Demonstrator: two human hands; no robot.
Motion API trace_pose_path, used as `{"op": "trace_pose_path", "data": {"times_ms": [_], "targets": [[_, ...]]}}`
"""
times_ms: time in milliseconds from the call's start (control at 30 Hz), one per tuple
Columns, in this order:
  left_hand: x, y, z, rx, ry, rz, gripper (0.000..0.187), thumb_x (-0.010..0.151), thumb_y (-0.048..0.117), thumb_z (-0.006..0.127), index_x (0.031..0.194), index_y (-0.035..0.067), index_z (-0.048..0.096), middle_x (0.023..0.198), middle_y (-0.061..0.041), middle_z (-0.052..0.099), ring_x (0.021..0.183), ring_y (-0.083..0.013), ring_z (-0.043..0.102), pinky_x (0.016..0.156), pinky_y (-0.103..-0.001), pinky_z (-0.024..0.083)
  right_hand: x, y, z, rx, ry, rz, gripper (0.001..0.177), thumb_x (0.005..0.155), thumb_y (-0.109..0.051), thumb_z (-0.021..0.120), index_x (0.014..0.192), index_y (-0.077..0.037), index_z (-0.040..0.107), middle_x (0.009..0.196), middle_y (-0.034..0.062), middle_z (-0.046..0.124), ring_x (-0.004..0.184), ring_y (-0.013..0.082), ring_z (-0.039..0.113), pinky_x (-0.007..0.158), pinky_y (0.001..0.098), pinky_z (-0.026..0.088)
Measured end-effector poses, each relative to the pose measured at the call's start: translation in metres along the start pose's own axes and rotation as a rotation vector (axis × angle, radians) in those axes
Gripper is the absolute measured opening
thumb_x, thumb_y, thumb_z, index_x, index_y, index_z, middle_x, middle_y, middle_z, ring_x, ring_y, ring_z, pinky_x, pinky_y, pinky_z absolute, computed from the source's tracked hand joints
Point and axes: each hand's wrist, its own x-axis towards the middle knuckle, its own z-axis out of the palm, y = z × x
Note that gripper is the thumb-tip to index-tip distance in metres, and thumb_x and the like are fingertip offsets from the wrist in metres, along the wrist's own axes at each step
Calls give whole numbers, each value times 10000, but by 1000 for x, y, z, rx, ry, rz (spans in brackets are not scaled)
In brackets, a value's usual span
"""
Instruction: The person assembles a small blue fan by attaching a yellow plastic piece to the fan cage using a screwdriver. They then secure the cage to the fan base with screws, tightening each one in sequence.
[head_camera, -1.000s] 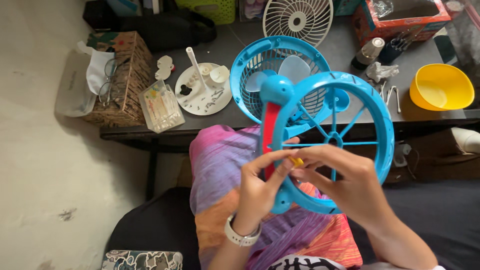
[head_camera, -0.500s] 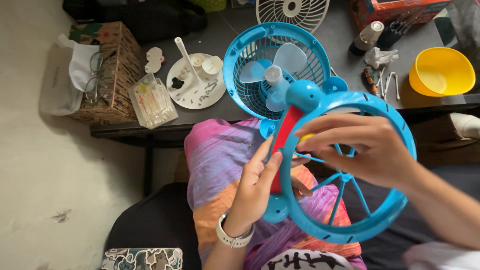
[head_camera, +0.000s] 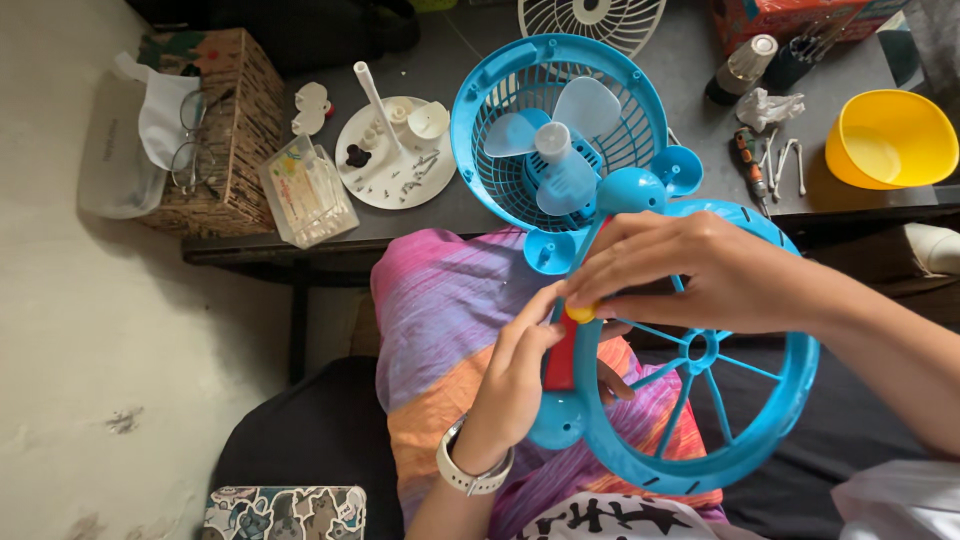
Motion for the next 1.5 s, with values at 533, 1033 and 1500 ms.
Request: {"op": "trace_pose_path", "data": {"times_ms": [533,1033,1500], "targets": [[-2,10,23,138,96,50,399,1097,138,380,1451,-22,471,1072,-149,683,765,-227,714,684,-349,610,-25,-16,30,-210,187,7,318,789,-51,747,1105,-17,755,1171,99,743,1070,254,729,897,350,596],[-10,23,55,449,162,111,317,1084,199,415,1280,-14,545,907,-106,713,766,-166,759,640,-275,576,-41,-38,42,-462,405,124,381,785,-147,794,1162,-166,741,983,-48,734,927,125,692,872,363,423],[-15,46,56,849,7,363,247,1150,247,546,1285,42,568,875,-87,701,784,-196,778,688,-314,579,-57,-46,25,-517,483,99,545,693,-216,887,1216,-198,735,843,-22,706,640,155,564,592,336,444]]}}
